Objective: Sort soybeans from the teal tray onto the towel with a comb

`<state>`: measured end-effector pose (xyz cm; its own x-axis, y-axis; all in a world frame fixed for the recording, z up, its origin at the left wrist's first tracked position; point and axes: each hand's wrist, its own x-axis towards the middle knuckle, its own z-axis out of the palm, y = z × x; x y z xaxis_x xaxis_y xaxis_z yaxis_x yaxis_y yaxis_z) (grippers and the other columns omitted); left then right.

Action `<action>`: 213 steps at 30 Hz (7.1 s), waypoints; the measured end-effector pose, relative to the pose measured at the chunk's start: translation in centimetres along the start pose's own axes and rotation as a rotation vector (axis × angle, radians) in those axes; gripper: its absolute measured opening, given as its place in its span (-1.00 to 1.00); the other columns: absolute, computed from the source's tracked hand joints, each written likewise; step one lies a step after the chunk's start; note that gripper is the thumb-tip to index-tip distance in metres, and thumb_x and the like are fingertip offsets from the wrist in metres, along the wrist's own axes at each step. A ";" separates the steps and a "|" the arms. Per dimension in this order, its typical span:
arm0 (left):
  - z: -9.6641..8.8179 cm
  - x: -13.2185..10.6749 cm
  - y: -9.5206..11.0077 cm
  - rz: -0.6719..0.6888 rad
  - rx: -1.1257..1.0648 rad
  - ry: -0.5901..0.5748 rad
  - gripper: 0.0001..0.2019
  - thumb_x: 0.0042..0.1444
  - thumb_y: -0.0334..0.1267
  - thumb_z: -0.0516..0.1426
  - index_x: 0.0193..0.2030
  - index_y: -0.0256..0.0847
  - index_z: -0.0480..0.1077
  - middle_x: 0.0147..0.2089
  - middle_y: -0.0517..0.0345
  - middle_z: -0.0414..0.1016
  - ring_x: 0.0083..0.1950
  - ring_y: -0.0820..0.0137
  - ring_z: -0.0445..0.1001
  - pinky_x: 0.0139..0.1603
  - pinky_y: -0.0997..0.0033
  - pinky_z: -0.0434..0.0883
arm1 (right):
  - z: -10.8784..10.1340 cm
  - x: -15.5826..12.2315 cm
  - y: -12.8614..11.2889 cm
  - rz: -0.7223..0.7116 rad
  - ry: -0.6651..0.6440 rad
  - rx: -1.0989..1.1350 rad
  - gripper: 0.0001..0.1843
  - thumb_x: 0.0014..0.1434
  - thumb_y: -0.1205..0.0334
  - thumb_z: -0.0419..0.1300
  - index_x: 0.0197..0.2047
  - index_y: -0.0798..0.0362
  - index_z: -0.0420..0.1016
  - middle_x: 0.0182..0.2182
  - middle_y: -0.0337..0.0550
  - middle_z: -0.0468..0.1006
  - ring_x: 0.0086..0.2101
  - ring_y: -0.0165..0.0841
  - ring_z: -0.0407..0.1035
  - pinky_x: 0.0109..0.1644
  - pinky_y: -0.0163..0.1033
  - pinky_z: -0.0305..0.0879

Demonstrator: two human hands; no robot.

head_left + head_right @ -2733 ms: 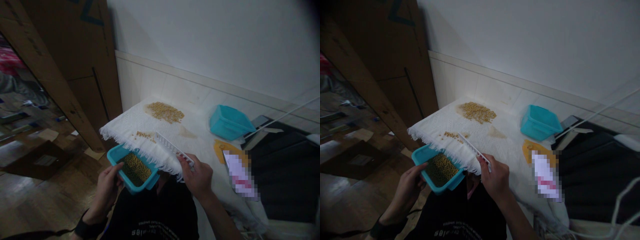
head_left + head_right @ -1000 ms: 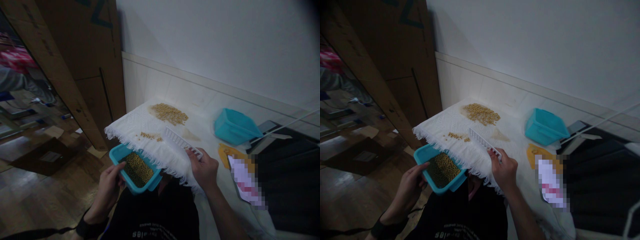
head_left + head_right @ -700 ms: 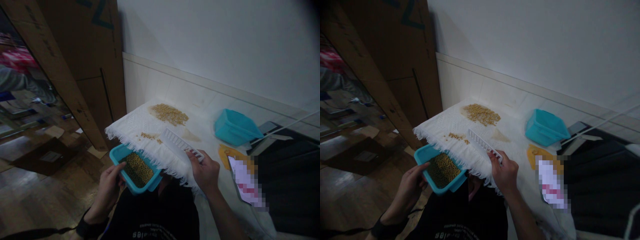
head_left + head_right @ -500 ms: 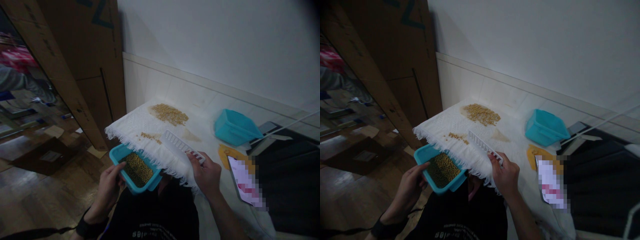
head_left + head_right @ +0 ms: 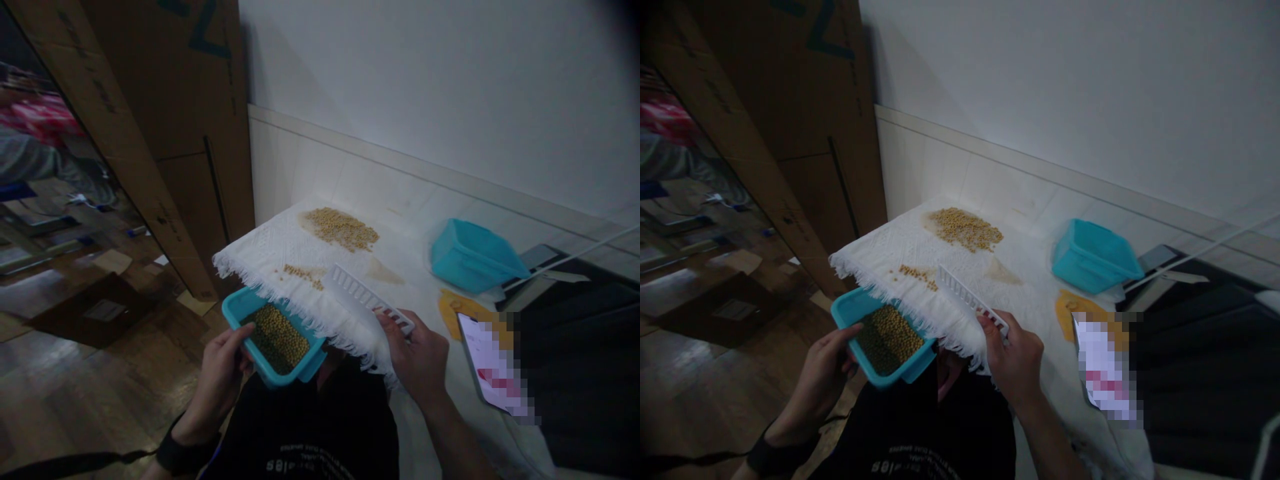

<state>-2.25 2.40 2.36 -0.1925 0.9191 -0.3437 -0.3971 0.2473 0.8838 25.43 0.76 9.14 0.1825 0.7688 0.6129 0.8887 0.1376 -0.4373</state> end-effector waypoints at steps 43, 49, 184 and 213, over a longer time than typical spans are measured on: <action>-0.2 0.1 -0.2 0.015 -0.019 -0.017 -0.61 -0.04 -0.11 0.29 -0.72 -0.19 0.30 -0.78 0.32 0.18 -0.75 0.58 0.07 -0.73 0.54 0.11 | 1.8 1.3 -2.0 -0.234 0.079 0.025 -0.65 0.29 0.04 0.14 -0.35 0.13 0.57 -0.61 -0.20 0.59 -0.64 -0.39 0.47 -0.56 -0.38 0.23; -0.4 0.3 -0.4 -0.002 -0.021 -0.014 -0.62 -0.03 -0.10 0.30 -0.72 -0.19 0.33 -0.78 0.30 0.20 -0.76 0.57 0.09 -0.75 0.54 0.11 | 1.8 1.2 -2.5 -0.226 0.066 0.045 -0.65 0.29 0.05 0.15 -0.34 0.14 0.56 -0.60 -0.20 0.59 -0.64 -0.39 0.48 -0.56 -0.39 0.25; 0.5 -0.7 -1.4 0.190 -0.117 0.185 -0.67 -0.17 -0.20 0.29 -0.71 -0.16 0.22 -0.78 0.39 0.16 -0.76 0.58 0.05 -0.77 0.53 0.03 | 5.8 2.1 0.5 -0.427 0.194 0.263 -0.77 0.25 0.12 0.14 -0.40 0.04 0.38 -0.65 -0.30 0.45 -0.66 -0.44 0.36 -0.54 -0.40 0.18; 0.2 -0.6 -1.0 0.187 -0.115 0.163 -0.69 -0.17 -0.19 0.29 -0.71 -0.18 0.26 -0.79 0.35 0.19 -0.77 0.57 0.05 -0.80 0.53 0.05 | 5.1 1.2 -0.2 -0.423 0.125 0.299 -0.72 0.26 0.09 0.13 -0.41 0.06 0.46 -0.59 -0.20 0.55 -0.59 -0.39 0.44 -0.49 -0.36 0.29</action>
<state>-1.53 1.66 1.80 -0.4103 0.8819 -0.2322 -0.4383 0.0326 0.8982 23.28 4.80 6.60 -0.1012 0.5297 0.8421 0.7403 0.6056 -0.2920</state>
